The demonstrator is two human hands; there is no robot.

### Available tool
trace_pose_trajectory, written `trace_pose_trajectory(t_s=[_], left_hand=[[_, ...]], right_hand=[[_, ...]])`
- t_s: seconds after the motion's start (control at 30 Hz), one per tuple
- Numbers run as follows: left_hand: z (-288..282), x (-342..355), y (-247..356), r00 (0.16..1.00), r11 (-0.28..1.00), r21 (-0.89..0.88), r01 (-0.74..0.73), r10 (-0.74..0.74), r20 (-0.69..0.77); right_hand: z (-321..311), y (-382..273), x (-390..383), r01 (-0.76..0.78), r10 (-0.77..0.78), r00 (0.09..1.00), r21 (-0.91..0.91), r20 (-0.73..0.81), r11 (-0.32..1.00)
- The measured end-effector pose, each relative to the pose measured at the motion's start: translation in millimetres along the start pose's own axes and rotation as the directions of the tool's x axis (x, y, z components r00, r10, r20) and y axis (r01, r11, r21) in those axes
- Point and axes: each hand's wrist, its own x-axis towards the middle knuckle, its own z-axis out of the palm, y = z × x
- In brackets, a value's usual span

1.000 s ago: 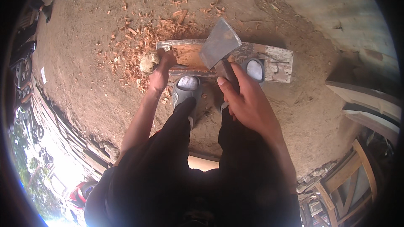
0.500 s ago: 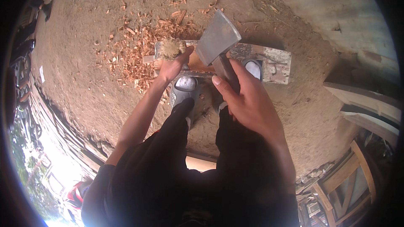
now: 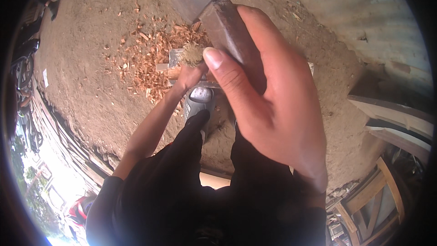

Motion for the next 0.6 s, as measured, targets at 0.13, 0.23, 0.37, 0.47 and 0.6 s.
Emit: trace_pose_trajectory(t_s=[0.13, 0.23, 0.37, 0.47, 0.6], left_hand=[[6.2, -4.5, 8.0, 0.999, 0.996, -0.078, -0.053, 0.053, -0.007], [-0.3, -5.8, 0.1, 0.998, 0.999, 0.027, -0.044, 0.042, 0.052], [-4.2, -15.7, 9.1, 0.992, 0.986, 0.163, -0.033, 0.012, 0.129], [-4.0, -22.3, -14.2, 0.965, 0.918, 0.340, -0.205, 0.133, 0.224], [5.5, -51.1, -19.7, 0.918, 0.921, -0.269, -0.280, 0.339, 0.204]], right_hand=[[23.1, 42.9, 0.4, 0.191, -0.194, 0.981, -0.235, 0.008, 0.953], [18.4, 78.7, 7.7, 0.149, -0.041, 0.970, -0.454, 0.239, 0.878], [-0.8, 69.6, 3.9, 0.072, 0.095, 0.958, -0.548, 0.271, 0.834], [-1.6, 45.0, -5.3, -0.017, 0.121, 0.964, -0.398, 0.237, 0.917], [-2.0, 40.8, -15.2, -0.032, 0.105, 0.969, -0.309, 0.223, 0.951]])
